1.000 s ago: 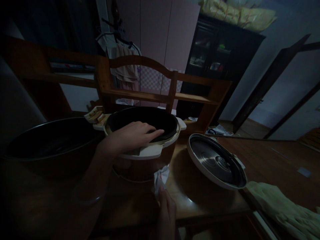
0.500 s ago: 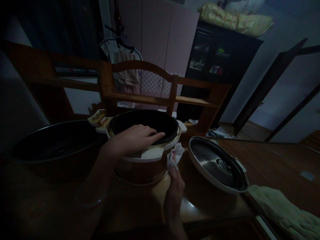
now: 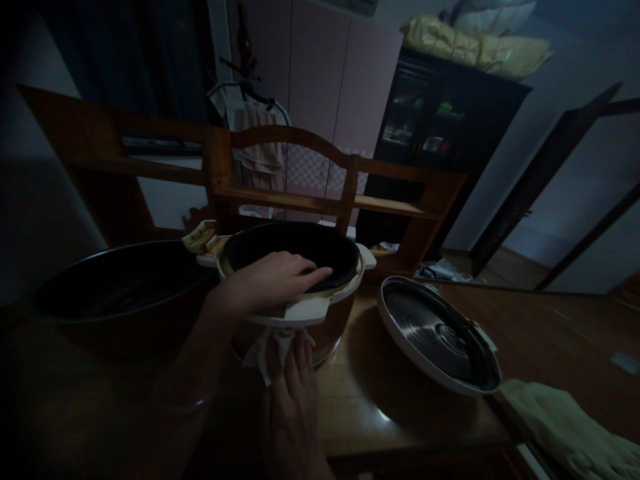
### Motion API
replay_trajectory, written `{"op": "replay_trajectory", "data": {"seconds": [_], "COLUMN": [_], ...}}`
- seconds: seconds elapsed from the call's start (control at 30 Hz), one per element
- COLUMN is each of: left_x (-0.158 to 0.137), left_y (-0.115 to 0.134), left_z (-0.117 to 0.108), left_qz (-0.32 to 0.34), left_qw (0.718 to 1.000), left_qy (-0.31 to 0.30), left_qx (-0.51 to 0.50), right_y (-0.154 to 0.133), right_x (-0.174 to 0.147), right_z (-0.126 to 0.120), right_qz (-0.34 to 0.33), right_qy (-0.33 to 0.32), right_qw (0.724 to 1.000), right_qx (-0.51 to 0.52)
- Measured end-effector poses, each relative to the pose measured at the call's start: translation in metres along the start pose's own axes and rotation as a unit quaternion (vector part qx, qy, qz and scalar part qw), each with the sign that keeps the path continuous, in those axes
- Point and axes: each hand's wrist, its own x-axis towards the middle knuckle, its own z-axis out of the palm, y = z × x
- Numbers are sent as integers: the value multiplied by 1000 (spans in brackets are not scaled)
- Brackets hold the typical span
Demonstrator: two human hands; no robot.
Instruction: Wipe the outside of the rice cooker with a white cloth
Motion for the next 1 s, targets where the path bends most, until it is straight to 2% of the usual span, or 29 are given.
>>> {"op": "replay_trajectory", "data": {"seconds": [0.13,0.27,0.47,0.7,1.0], "left_x": [1,2,2,3,1], "left_y": [-2,-4,-2,-4,1], "left_z": [2,5,4,6,1], "left_qz": [13,6,-29,14,-43], "left_qw": [1000,1000,999,1000,997], "left_qy": [6,15,1,18,7], "left_qx": [22,-16,-38,2,-60], "right_y": [0,0,2,4,12], "right_x": [10,12,9,9,6], "right_z": [2,-2,-9,-14,-25], "right_qz": [-44,-60,-84,-104,-142], "right_qy": [16,13,-24,-46,-124], "right_qw": [998,997,995,992,981], "right_qx": [-45,-47,-45,-46,-35]}}
